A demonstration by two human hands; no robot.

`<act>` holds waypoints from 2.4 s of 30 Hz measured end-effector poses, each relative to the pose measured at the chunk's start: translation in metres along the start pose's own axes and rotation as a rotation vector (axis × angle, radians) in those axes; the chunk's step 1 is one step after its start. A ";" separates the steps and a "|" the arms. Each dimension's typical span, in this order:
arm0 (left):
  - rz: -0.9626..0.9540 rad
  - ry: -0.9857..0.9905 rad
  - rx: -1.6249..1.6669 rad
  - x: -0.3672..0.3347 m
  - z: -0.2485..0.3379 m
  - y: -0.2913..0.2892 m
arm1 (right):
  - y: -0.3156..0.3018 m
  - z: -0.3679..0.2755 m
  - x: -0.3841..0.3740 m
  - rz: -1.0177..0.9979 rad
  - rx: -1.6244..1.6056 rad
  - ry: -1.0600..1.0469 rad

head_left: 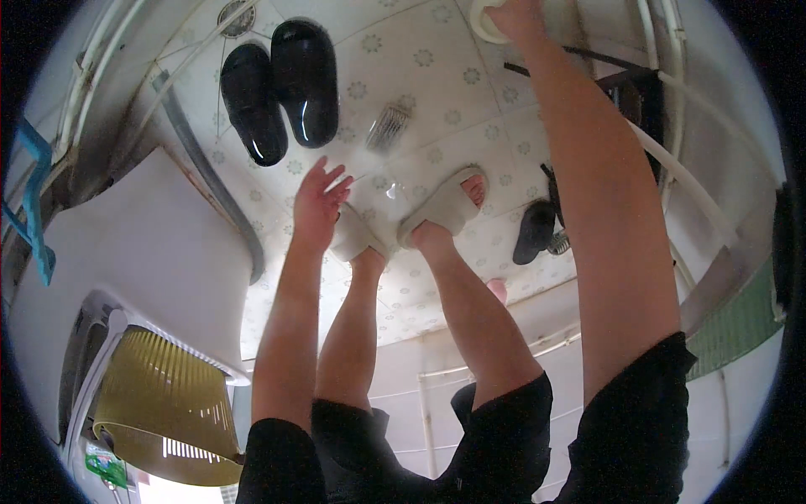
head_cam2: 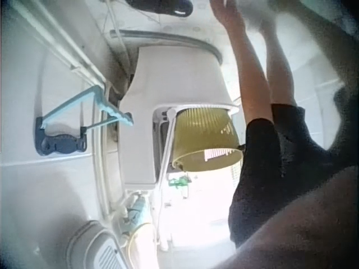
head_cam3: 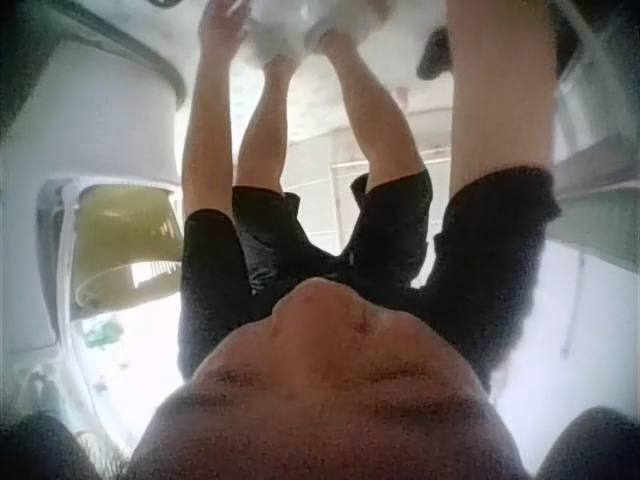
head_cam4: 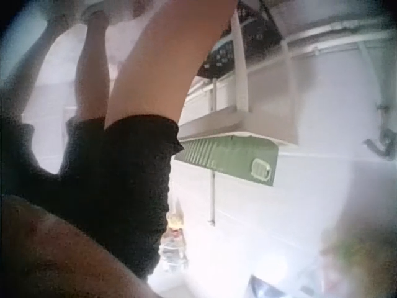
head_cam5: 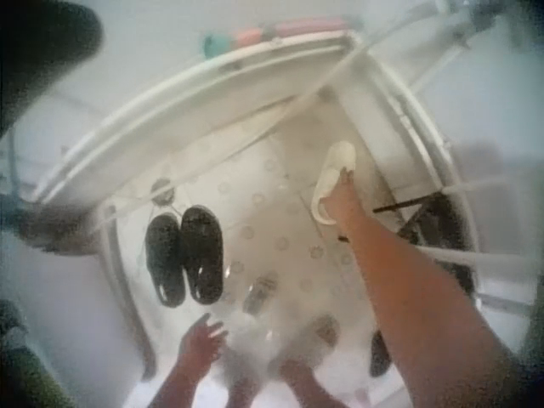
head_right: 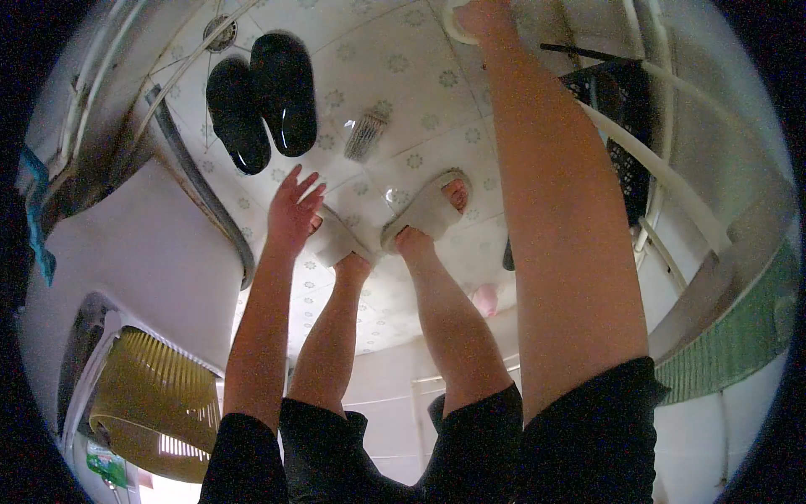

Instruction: The person picks up a blue cloth from a shelf, rinses it in the toilet, and luego gathers various items from the bathroom floor including a green basket, a handle, several pairs of sandals, and a pink bottle, before carrying the bottle into another room.

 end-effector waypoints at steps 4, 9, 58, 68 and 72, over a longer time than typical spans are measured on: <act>0.023 -0.024 0.018 0.018 -0.018 -0.002 | 0.027 -0.011 -0.002 -0.726 0.112 0.165; -0.045 -0.105 -0.037 0.042 -0.025 0.064 | 0.060 0.024 0.071 -0.153 -0.319 0.012; 0.078 0.171 0.034 0.106 -0.167 -0.045 | 0.185 0.543 0.626 -0.155 -1.110 0.955; 0.040 -0.077 0.155 0.117 -0.235 -0.016 | 0.153 0.501 0.426 -0.086 -2.085 0.699; 0.175 0.059 0.065 0.090 -0.223 -0.042 | 0.171 0.486 0.414 -0.019 -2.098 0.838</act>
Point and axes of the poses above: each hand's wrist, its own x-axis away from the middle knuckle, its own y-axis out of the palm, z = x × y, the point moved 5 cm from there along -x, towards the middle knuckle, and after that the axes turned 10 degrees about y, right-handed, at the moved point
